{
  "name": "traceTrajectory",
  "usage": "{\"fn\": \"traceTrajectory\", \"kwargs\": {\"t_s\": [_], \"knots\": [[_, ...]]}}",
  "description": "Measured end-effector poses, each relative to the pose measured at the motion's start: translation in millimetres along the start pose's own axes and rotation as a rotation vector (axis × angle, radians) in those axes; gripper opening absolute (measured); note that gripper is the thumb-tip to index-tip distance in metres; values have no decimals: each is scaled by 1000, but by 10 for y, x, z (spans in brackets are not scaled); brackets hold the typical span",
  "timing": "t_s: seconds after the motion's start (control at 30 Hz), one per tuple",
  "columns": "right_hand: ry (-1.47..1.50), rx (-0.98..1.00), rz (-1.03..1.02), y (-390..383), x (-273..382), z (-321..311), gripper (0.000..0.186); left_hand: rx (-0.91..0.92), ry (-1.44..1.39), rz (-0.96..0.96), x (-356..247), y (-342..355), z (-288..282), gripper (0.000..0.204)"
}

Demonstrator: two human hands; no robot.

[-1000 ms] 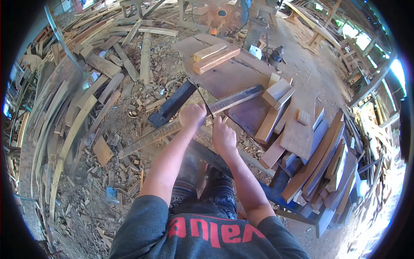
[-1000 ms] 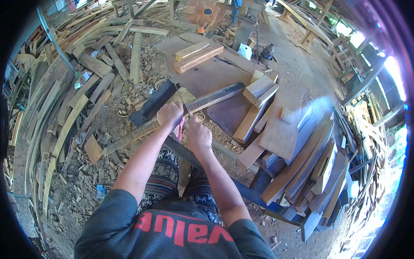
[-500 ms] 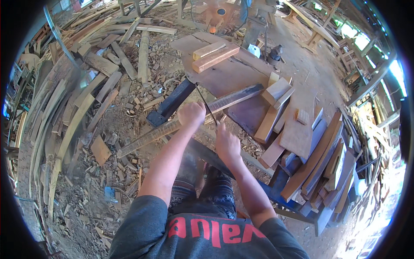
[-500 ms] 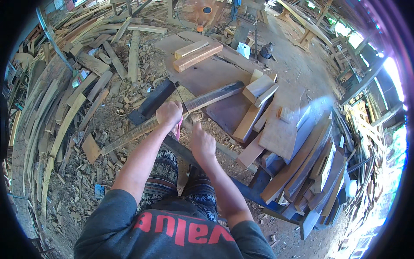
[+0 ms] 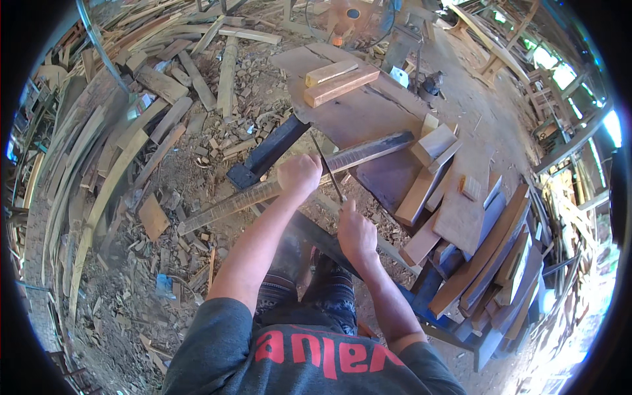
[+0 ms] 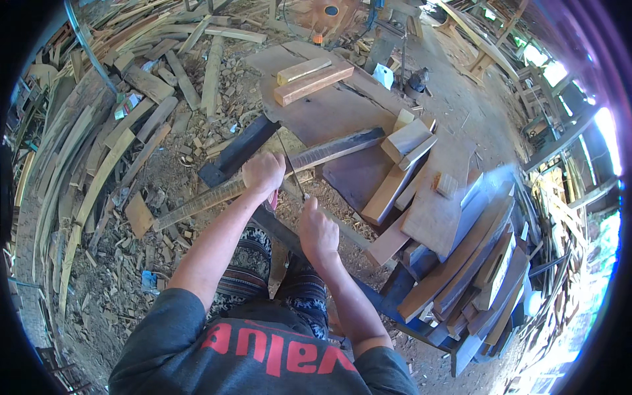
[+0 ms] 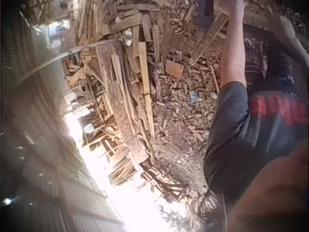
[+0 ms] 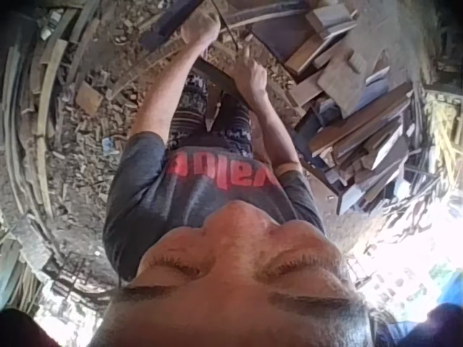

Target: The recorder uses a hand saw to cut through a piece of lumber on a workbench in a woodworking shop.

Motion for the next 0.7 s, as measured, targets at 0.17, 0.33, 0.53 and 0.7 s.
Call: {"fn": "traceTrajectory", "kwargs": {"t_s": [0.17,0.33,0.53,0.7], "knots": [[59,-94,-51,409,99,-125,13,-23,-56,50,-181,-20,-19,50],[15,-88,-72,195,45,-67,11,-35,-63,53,-139,27,-15,50],[60,-69,5,232,-15,-18,12,15,-26,62,-185,-12,-14,51],[15,-141,-45,364,11,-84,13,-40,-58,51,-228,-2,-22,50]]}}
Point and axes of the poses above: each hand's wrist, its own y-axis towards the middle knuckle, its own z-axis out of the palm, x = y × z, the point moved 10 cm from there along y, towards the middle knuckle, and after that the axes turned 7 degrees about -z, right-handed, at the moved point
